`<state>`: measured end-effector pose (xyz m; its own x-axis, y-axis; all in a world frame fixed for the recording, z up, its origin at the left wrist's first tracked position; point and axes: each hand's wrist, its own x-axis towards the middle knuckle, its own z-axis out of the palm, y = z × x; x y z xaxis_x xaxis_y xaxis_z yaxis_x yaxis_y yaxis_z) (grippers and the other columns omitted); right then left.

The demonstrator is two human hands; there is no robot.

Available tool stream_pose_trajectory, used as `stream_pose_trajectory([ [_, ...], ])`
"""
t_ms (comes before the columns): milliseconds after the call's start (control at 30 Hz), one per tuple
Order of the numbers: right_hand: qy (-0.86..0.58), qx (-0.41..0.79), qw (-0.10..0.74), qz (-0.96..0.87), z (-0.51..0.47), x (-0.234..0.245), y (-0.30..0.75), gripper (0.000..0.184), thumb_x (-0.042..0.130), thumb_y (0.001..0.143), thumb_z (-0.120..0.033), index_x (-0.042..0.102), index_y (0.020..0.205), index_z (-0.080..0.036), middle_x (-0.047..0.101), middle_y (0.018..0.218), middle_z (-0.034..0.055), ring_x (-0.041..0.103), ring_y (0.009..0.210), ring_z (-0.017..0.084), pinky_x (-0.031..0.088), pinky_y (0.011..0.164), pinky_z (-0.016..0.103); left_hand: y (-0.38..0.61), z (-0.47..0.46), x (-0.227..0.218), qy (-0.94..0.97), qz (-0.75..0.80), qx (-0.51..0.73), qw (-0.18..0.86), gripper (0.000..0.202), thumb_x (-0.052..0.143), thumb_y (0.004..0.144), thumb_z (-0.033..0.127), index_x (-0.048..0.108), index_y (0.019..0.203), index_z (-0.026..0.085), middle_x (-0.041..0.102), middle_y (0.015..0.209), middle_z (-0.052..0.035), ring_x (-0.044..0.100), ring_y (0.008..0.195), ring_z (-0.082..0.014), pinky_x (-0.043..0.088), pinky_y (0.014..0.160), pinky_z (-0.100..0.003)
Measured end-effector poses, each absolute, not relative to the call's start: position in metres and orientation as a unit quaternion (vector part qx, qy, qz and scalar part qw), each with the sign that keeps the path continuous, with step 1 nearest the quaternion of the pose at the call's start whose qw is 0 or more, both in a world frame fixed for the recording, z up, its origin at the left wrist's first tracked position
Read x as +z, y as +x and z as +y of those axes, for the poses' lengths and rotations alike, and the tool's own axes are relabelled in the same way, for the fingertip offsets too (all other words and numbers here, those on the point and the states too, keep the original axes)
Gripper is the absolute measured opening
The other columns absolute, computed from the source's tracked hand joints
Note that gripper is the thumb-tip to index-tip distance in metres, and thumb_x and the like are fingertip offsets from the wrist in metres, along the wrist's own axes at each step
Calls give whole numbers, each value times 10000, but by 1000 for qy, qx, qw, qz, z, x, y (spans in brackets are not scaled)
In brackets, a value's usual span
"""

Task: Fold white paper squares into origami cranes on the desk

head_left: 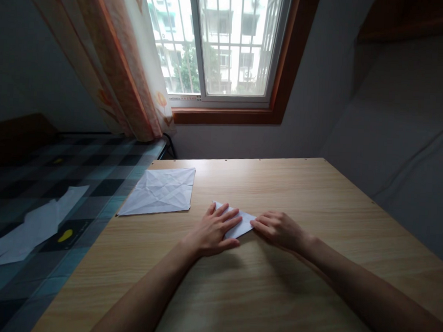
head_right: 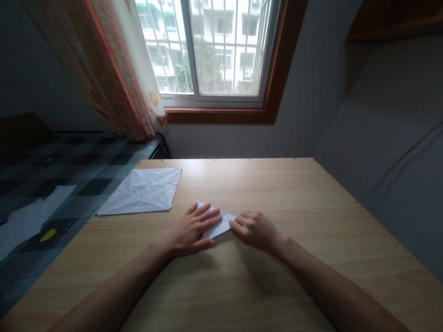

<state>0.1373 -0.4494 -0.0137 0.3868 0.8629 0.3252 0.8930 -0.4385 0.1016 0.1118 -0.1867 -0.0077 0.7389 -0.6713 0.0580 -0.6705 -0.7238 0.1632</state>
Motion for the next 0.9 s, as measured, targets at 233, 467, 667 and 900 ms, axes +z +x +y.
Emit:
stream_pose_trajectory([
  [233,-791,-308,306,-430,-441,4,141,275,458,896,-71,659,1034,-199,708,834,50,641,753,188,507,707,331,109,-197,-8,875,-358,134,296,250,549,912,373,712,1007,209,732,1037,-84,648,1012,-224,424,974,-392],
  [467,-655,-140,727,-151,-419,-5,145,546,772,722,-344,538,1206,-246,638,1080,68,661,891,208,570,752,369,105,-212,5,720,-59,111,683,351,697,756,474,693,741,124,682,683,-38,603,608,-173,473,581,-273],
  [667,-584,70,799,-127,-387,-14,128,308,769,699,-363,638,910,-181,660,829,24,639,668,157,532,566,276,103,-227,4,593,36,32,804,437,788,666,442,655,896,95,708,816,-79,634,694,-176,509,665,-286],
  [900,-591,43,803,-62,-375,-16,128,198,729,679,-318,637,762,-162,621,671,-10,516,510,95,405,424,199,106,-223,-6,729,-6,197,655,838,772,684,329,361,1413,267,479,1362,-124,585,1091,-252,493,910,-413],
])
